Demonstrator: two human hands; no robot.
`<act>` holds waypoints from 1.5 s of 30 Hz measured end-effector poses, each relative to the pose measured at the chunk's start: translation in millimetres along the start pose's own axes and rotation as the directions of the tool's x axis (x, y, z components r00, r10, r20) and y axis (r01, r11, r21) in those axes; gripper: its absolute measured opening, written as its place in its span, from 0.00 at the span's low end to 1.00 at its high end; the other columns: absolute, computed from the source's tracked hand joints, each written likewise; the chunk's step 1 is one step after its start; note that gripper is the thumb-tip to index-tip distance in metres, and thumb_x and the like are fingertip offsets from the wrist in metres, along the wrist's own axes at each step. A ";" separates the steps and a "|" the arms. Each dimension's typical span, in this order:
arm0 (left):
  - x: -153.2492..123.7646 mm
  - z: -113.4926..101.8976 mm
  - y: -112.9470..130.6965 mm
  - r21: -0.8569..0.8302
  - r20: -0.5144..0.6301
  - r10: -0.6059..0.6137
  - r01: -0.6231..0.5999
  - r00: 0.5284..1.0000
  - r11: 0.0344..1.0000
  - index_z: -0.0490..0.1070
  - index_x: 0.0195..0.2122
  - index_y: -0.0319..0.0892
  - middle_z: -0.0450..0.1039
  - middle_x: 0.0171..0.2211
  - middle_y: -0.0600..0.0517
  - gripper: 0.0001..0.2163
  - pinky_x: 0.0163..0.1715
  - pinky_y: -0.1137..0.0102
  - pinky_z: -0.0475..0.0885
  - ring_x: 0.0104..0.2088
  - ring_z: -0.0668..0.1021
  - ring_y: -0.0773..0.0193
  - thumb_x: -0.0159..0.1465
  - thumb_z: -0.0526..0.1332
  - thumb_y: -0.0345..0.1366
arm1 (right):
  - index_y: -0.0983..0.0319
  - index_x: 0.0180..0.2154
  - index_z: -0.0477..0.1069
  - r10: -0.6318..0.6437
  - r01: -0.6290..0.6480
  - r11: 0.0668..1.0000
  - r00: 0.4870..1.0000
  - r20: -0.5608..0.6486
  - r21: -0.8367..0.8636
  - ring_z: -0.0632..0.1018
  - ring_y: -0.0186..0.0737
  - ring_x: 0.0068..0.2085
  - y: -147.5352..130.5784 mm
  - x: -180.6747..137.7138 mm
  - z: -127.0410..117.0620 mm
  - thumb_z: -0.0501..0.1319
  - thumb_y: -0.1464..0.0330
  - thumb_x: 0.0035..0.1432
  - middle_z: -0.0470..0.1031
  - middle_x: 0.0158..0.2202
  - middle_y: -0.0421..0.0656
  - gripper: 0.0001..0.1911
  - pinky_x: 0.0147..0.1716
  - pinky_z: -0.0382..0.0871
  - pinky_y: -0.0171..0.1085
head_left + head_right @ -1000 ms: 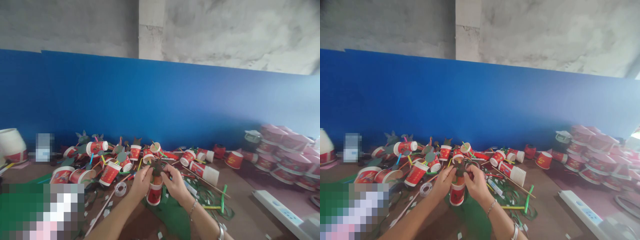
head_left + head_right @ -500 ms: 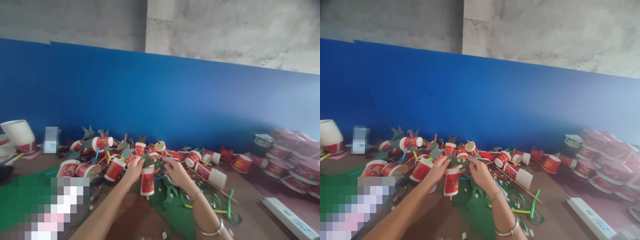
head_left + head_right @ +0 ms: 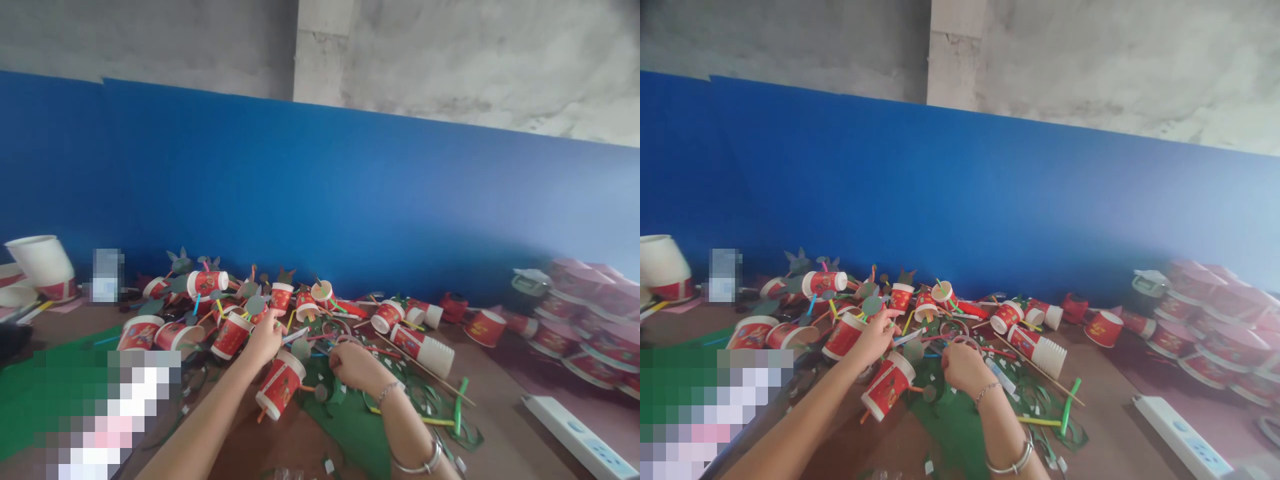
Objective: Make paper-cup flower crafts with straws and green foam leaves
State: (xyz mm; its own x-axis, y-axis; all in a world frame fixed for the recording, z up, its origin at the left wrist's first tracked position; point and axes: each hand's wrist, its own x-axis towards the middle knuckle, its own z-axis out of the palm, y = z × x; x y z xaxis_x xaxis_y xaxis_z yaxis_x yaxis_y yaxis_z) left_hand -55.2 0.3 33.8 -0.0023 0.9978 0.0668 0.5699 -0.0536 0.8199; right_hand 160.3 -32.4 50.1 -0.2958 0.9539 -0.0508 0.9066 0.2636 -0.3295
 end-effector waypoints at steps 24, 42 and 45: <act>-11.0 -26.1 11.6 0.522 -0.032 0.050 -0.026 0.998 0.853 0.68 0.45 0.39 0.75 0.44 0.41 0.12 0.41 0.63 0.68 0.45 0.76 0.51 0.63 0.52 0.34 | 0.68 0.45 0.67 -0.076 0.103 0.980 0.985 0.157 -0.169 0.77 0.52 0.43 -53.7 -13.0 21.2 0.59 0.74 0.43 0.76 0.41 0.54 0.23 0.36 0.66 0.38; -49.1 21.2 29.3 0.495 0.539 0.385 -0.651 0.749 0.575 0.69 0.46 0.36 0.76 0.36 0.41 0.17 0.52 0.58 0.64 0.41 0.77 0.52 0.54 0.58 0.27 | 0.73 0.52 0.64 0.141 -0.072 0.942 0.971 0.194 -0.329 0.78 0.57 0.45 -45.8 -13.1 9.8 0.60 0.81 0.46 0.76 0.42 0.61 0.28 0.40 0.71 0.44; -48.4 24.0 24.2 0.572 0.553 0.357 -0.654 0.753 0.494 0.67 0.47 0.36 0.76 0.32 0.43 0.19 0.54 0.55 0.61 0.38 0.78 0.53 0.52 0.57 0.24 | 0.73 0.49 0.67 0.151 -0.094 0.945 0.975 0.165 -0.312 0.78 0.58 0.44 -42.2 -12.9 5.5 0.59 0.81 0.45 0.76 0.41 0.61 0.26 0.39 0.71 0.44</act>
State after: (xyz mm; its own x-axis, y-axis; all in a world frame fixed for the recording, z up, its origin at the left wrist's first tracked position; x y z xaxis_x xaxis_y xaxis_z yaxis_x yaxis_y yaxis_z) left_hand -21.6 -48.4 36.8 0.6559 0.7542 0.0291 0.7534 -0.6566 0.0362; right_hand 124.2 -56.6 59.5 -0.2011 0.9459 -0.2546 0.9787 0.2047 -0.0123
